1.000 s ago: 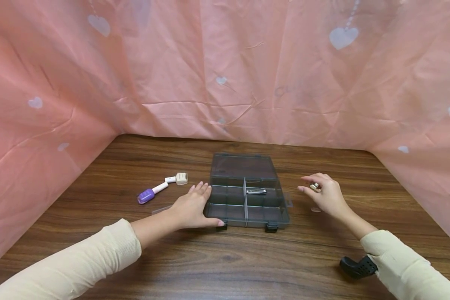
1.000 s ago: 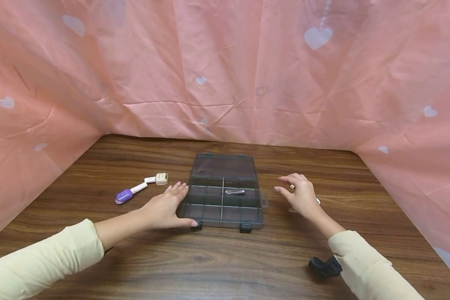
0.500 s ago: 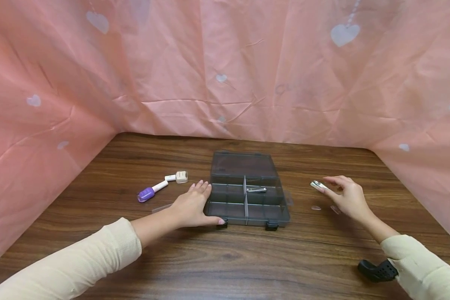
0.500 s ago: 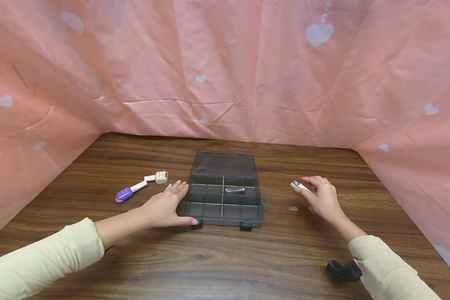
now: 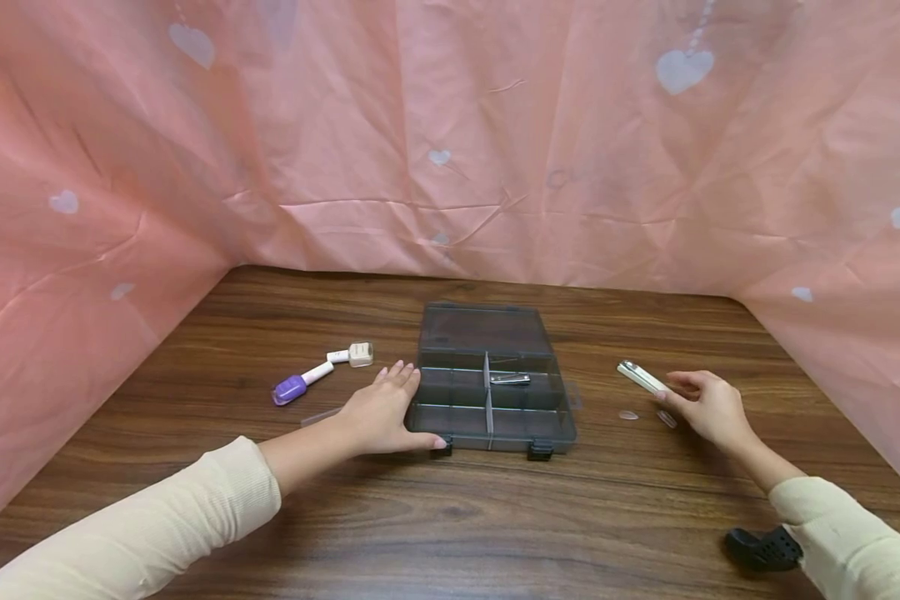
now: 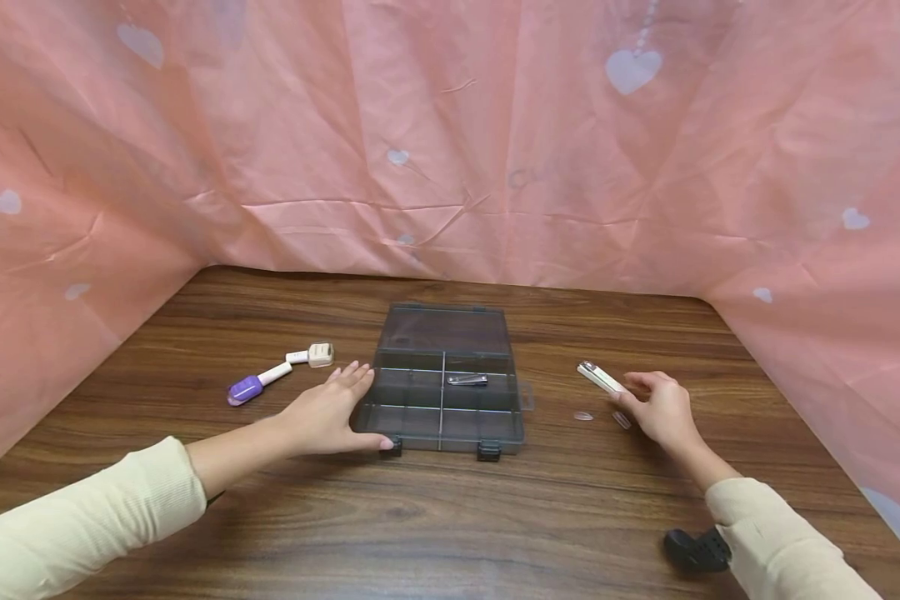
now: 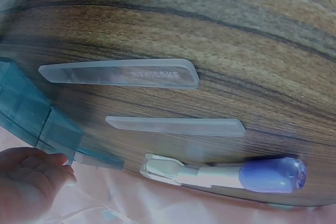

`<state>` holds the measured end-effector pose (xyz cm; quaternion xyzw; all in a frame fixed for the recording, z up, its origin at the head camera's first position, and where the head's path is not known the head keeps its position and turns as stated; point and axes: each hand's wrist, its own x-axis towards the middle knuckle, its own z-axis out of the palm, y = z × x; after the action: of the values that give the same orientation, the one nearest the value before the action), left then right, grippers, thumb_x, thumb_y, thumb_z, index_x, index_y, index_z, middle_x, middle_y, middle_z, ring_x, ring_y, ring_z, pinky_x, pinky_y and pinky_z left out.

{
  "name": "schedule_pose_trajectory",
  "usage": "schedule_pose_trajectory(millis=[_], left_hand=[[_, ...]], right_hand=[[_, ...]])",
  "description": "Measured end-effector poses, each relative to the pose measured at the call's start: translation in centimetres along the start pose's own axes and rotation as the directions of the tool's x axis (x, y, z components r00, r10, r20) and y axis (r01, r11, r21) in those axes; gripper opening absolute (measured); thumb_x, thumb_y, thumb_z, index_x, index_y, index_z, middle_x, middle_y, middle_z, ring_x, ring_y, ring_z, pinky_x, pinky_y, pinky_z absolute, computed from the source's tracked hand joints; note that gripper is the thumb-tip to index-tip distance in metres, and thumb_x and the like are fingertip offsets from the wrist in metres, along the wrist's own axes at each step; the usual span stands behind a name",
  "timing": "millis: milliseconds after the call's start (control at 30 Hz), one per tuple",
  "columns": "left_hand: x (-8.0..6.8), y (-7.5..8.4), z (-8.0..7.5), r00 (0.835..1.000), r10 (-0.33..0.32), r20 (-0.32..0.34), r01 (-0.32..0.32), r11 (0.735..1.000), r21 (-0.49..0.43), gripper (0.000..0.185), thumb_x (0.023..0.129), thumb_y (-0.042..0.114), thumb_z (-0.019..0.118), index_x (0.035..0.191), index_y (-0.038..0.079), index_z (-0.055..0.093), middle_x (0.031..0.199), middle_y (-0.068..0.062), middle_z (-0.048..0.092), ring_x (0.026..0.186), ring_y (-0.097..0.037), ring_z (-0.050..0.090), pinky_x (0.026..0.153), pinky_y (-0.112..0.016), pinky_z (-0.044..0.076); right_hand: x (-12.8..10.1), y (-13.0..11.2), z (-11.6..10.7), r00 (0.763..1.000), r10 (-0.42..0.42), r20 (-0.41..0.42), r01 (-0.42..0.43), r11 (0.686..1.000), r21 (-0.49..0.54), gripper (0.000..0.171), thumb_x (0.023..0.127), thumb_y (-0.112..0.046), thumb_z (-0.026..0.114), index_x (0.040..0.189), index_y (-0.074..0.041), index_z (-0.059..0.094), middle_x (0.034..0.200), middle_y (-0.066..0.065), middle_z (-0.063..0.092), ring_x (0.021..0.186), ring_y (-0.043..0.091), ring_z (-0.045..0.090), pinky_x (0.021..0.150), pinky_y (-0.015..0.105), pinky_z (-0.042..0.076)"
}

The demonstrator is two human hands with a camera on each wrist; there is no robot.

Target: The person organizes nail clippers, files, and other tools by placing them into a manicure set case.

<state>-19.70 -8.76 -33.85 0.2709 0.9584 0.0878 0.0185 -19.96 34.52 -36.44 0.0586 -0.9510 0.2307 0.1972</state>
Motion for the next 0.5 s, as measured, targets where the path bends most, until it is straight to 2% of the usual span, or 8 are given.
schedule_pose_trajectory(millis=[100, 133, 233, 367, 500], left_hand=[[-0.05, 0.06, 0.0, 1.0, -0.003, -0.002, 0.003, 1.0, -0.002, 0.102, 0.073, 0.066, 0.062, 0.137, -0.009, 0.036, 0.144, -0.027, 0.035, 0.138, -0.038, 0.028, 0.113, -0.045, 0.025], [-0.04, 0.05, 0.02, 1.0, -0.005, -0.002, 0.005, 1.0, -0.001, 0.102, 0.073, 0.066, 0.062, 0.137, -0.009, 0.036, 0.144, -0.027, 0.034, 0.138, -0.038, 0.027, 0.114, -0.045, 0.025], [-0.02, 0.07, 0.08, 1.0, -0.01, -0.006, 0.01, 1.0, -0.004, 0.103, 0.072, 0.066, 0.062, 0.137, -0.009, 0.036, 0.144, -0.027, 0.034, 0.138, -0.037, 0.027, 0.114, -0.045, 0.025], [0.0, 0.1, 0.1, 1.0, -0.012, -0.004, 0.012, 1.0, -0.003, 0.103, 0.073, 0.066, 0.062, 0.138, -0.009, 0.035, 0.145, -0.027, 0.034, 0.138, -0.038, 0.027, 0.114, -0.045, 0.025], [0.01, 0.06, 0.09, 1.0, -0.011, 0.0, 0.011, 1.0, 0.003, 0.103, 0.073, 0.066, 0.062, 0.138, -0.009, 0.035, 0.145, -0.027, 0.033, 0.138, -0.038, 0.027, 0.114, -0.045, 0.025]], right_hand=[[0.07, 0.36, 0.06, 0.997, 0.056, 0.053, -0.055, 0.998, -0.019, 0.036, 0.081, -0.015, 0.071, 0.102, 0.012, 0.063, 0.094, 0.031, 0.064, 0.087, 0.045, 0.063, 0.069, 0.048, 0.048], [0.13, 0.43, 0.06, 0.995, 0.073, 0.068, -0.071, 0.997, -0.025, 0.036, 0.081, -0.016, 0.07, 0.102, 0.012, 0.063, 0.092, 0.03, 0.065, 0.086, 0.045, 0.063, 0.069, 0.049, 0.047], [0.35, 0.58, 0.05, 0.987, 0.115, 0.107, -0.111, 0.993, -0.047, 0.036, 0.082, -0.019, 0.07, 0.1, 0.012, 0.064, 0.086, 0.026, 0.068, 0.082, 0.042, 0.063, 0.067, 0.045, 0.045], [0.5, 0.51, 0.05, 0.981, 0.139, 0.133, -0.131, 0.989, -0.062, 0.034, 0.079, -0.018, 0.071, 0.097, 0.011, 0.065, 0.08, 0.022, 0.069, 0.069, 0.028, 0.063, 0.061, 0.039, 0.043], [0.55, 0.51, 0.1, 0.981, 0.141, 0.137, -0.133, 0.989, -0.065, 0.031, 0.078, -0.017, 0.072, 0.093, 0.009, 0.066, 0.076, 0.019, 0.069, 0.064, 0.017, 0.059, 0.059, 0.035, 0.041]])
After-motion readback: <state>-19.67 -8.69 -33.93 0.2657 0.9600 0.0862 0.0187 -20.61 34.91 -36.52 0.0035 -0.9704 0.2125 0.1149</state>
